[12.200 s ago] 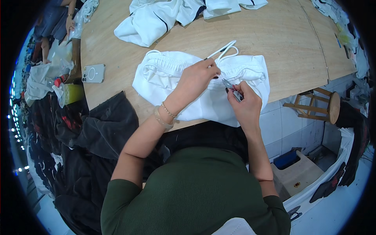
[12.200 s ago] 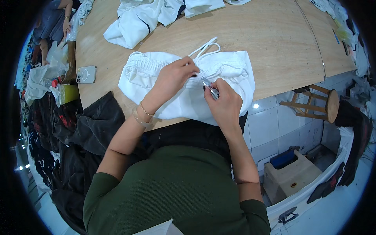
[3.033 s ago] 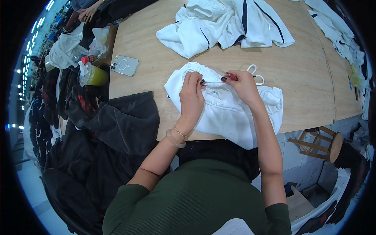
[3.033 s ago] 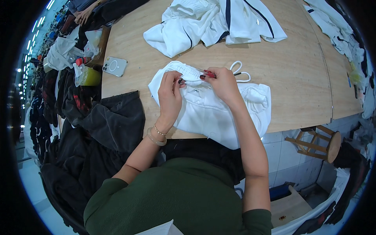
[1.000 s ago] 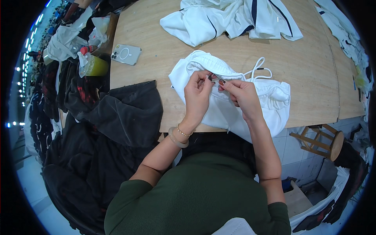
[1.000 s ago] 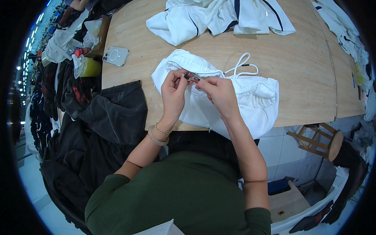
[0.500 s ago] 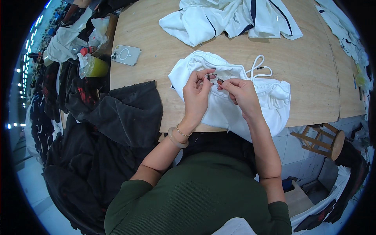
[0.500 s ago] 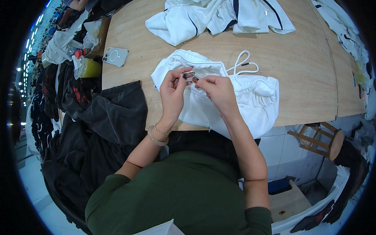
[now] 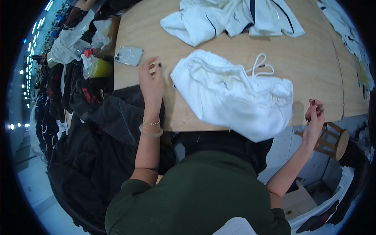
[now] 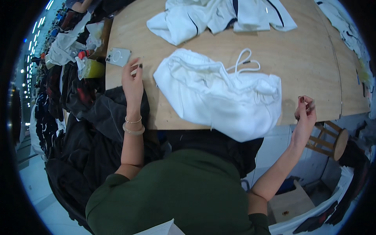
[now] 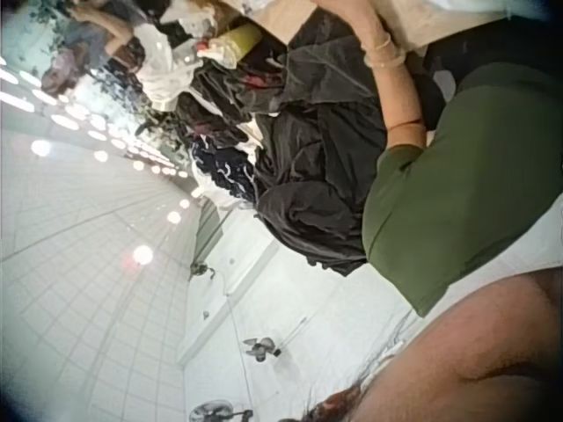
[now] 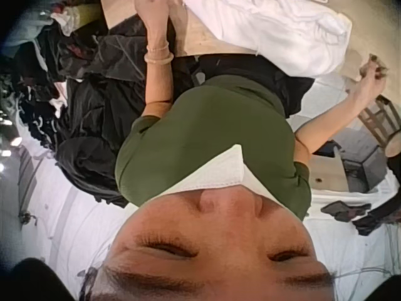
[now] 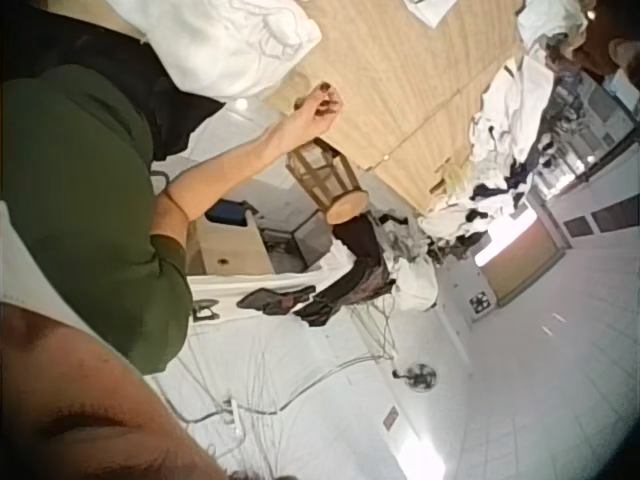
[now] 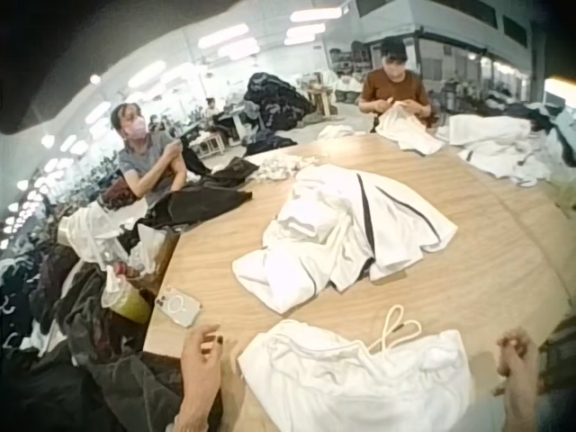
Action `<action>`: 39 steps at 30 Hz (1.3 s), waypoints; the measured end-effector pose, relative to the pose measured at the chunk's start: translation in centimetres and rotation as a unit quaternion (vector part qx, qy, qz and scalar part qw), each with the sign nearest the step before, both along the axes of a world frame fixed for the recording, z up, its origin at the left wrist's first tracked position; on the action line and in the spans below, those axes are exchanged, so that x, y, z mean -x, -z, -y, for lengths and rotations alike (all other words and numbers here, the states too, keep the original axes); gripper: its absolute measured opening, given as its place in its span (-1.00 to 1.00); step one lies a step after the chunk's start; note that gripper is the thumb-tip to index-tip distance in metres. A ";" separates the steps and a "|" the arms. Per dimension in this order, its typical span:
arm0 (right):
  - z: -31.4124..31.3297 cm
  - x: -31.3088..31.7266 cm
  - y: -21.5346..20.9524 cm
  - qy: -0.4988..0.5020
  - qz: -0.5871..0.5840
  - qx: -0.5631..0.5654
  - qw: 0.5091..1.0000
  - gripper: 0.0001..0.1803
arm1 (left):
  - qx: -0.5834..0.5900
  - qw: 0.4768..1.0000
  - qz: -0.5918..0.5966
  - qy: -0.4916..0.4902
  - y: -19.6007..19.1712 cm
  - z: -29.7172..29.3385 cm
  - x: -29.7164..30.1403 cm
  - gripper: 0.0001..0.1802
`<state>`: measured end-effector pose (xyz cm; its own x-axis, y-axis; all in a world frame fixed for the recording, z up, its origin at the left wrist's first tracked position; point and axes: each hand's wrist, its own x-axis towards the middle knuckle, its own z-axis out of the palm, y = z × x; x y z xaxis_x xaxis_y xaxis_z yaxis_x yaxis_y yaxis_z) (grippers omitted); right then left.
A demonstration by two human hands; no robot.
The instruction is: Trimming excess threads from white athletic garments using thread snips.
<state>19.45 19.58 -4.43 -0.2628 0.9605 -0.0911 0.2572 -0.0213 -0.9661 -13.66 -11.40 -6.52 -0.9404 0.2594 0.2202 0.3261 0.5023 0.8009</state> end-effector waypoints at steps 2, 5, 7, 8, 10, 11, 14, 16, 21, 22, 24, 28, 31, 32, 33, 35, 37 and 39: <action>-0.6 -0.5 0.1 -0.041 -0.049 0.043 0.997 -0.82 | 0.027 0.995 0.061 0.077 -0.1 -0.2 -0.8 -0.83; 0.3 -0.7 2.2 -0.003 -0.041 0.046 0.998 -0.80 | 0.143 0.972 0.114 0.149 1.0 -1.3 -3.4 -0.76; 1.0 -1.0 2.5 -0.019 -0.019 0.078 0.997 -0.81 | 0.143 0.974 0.080 0.157 1.9 -2.1 -5.1 -0.78; 1.0 -0.7 2.3 -0.018 -0.023 0.077 0.997 -0.81 | 0.151 0.973 0.087 0.153 1.8 -2.4 -5.6 -0.80; 1.1 0.1 1.4 -0.020 -0.023 0.070 0.997 -0.82 | 0.125 0.978 0.081 0.149 2.5 -2.2 -4.8 -0.82; 1.1 0.4 0.7 -0.009 -0.025 0.073 0.997 -0.83 | 0.095 0.981 0.079 0.148 2.9 -2.6 -4.6 -0.83; 1.1 1.4 1.0 -0.009 -0.085 0.093 0.992 -0.81 | 0.025 0.994 0.099 0.036 1.9 -0.2 -2.5 -0.73; 0.6 0.8 1.6 -0.008 -0.070 0.062 0.996 -0.79 | -0.032 0.994 0.103 -0.017 0.5 0.7 -1.1 -0.71; 1.2 0.7 2.1 -0.008 0.035 0.023 0.999 -0.82 | -0.052 0.995 0.073 0.034 0.3 -1.5 -1.1 -0.60; 1.1 0.5 2.8 -0.002 0.037 0.022 0.999 -0.82 | -0.055 0.996 0.037 0.065 0.4 -2.7 -1.8 -0.61; 0.9 0.0 4.3 -0.063 0.006 -0.008 0.998 -0.82 | -0.043 0.991 0.034 0.124 -0.2 -4.8 -2.8 -0.77; 0.9 -0.8 3.9 -0.037 0.049 0.022 0.998 -0.79 | 0.131 0.961 -0.130 0.204 -0.4 -5.1 -1.8 -0.59; 0.9 -0.8 3.8 -0.125 0.030 -0.051 0.990 -0.77 | 0.133 0.962 0.049 0.234 -0.3 -3.8 -0.6 -0.54; 1.0 -0.3 3.8 -0.126 0.030 -0.050 0.990 -0.77 | 0.134 0.962 0.049 0.233 0.0 -4.0 -0.2 -0.54; 1.2 0.7 3.9 -0.146 0.050 -0.095 0.983 -0.74 | 0.133 0.958 0.037 0.253 0.3 -4.5 0.3 -0.61; 0.9 3.0 4.1 -0.159 0.082 -0.199 0.964 -0.75 | 0.132 0.954 0.025 0.269 1.5 -5.3 1.8 -0.67; -0.6 4.5 4.0 -0.148 0.111 -0.152 0.971 -0.79 | 0.027 0.969 0.096 0.227 3.3 -5.8 3.8 -0.75; -2.3 5.5 4.3 -0.120 0.109 -0.119 0.980 -0.77 | 0.055 0.971 0.097 0.210 3.6 -6.2 5.5 -0.75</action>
